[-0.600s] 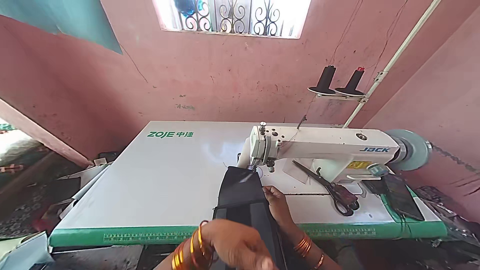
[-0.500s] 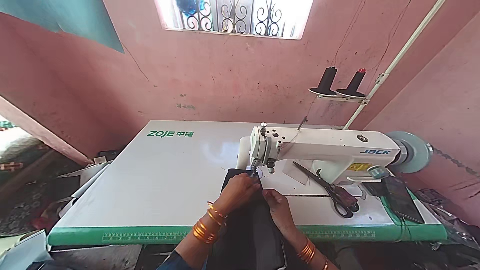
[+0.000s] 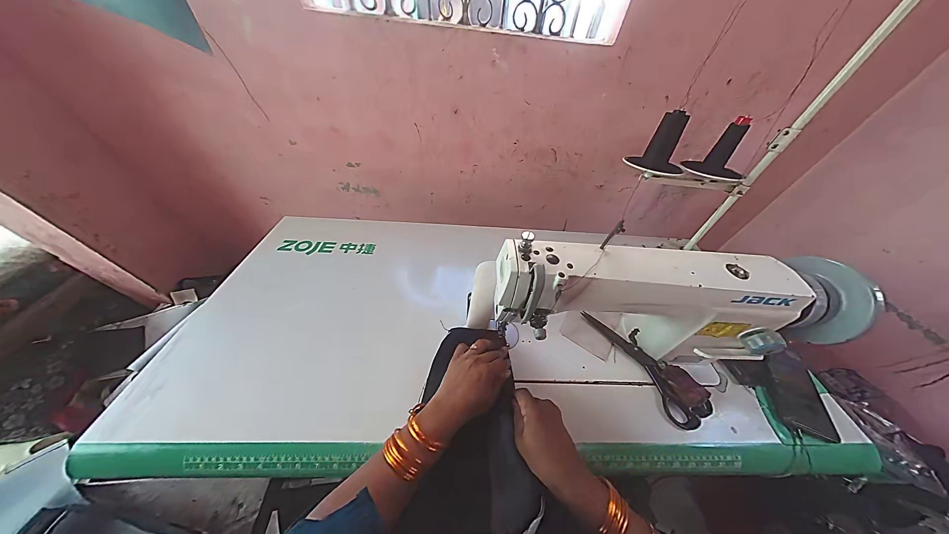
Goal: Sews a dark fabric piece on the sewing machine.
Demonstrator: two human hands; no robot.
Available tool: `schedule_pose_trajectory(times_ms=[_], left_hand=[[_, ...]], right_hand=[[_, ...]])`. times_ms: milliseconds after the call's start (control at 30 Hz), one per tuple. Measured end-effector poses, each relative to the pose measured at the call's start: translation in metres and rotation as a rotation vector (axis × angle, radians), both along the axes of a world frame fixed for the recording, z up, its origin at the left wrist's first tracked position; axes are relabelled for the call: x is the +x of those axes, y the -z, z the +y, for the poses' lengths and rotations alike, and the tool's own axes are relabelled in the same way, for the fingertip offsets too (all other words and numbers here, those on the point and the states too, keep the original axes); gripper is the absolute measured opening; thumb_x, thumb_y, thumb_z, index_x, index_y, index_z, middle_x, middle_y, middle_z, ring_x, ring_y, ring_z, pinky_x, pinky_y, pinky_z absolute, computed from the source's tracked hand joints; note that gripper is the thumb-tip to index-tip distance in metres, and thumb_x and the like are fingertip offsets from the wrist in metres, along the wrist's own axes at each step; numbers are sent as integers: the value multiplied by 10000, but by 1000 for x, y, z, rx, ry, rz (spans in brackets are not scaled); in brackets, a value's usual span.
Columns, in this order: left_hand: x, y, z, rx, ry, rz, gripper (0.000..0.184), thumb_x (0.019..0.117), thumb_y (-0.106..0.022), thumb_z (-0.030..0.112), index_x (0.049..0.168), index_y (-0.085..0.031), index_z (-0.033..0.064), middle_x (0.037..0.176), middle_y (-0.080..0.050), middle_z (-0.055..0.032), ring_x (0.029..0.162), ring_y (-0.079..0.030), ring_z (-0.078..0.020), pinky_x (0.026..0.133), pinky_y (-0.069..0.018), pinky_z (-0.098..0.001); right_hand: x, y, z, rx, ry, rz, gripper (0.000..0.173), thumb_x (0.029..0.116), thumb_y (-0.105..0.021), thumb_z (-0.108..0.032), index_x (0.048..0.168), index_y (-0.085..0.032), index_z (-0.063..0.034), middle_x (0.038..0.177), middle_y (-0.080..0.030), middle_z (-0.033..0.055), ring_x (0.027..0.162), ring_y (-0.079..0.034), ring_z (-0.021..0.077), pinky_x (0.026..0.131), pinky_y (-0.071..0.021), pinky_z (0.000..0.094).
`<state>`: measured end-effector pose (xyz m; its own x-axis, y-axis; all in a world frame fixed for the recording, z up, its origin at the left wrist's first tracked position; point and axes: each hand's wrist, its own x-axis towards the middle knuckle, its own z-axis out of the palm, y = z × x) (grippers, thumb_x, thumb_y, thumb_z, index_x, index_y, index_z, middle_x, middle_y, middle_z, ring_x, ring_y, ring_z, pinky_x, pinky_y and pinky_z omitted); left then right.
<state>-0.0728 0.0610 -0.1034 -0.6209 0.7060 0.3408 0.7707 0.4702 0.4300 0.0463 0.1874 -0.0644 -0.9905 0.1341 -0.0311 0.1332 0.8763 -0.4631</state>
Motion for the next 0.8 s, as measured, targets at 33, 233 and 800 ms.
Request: schedule_pose_trajectory(times_ms=[33, 233, 800], left_hand=[[-2, -1, -3, 1, 19, -6, 330, 1031, -556, 339, 1091, -785, 110, 1278, -730, -32, 1277, -622, -282, 930, -487, -549], [-19, 4, -6, 75, 80, 34, 293, 975, -656, 339, 1048, -810, 101, 1232, -748, -69, 1244, -652, -291, 986, -507, -516], [-41, -17, -1, 165, 138, -95, 179, 979, -625, 137, 1036, -752, 24, 1044, -738, -158, 1025, -719, -320, 902, -578, -500]], right_hand=[[0, -1, -1, -30, 3, -17, 227, 1026, -514, -99, 1072, -678, 51, 842, -711, 198, 850, -728, 352, 788, -572, 474], [-8, 12, 3, -194, 31, 149, 192, 949, -583, -64, 1023, -723, 45, 767, -710, 161, 727, -717, 289, 699, -573, 437], [-77, 1, 29, -439, 104, 6, 158, 965, -571, -50, 1008, -705, 22, 875, -706, 119, 848, -681, 207, 800, -538, 393]])
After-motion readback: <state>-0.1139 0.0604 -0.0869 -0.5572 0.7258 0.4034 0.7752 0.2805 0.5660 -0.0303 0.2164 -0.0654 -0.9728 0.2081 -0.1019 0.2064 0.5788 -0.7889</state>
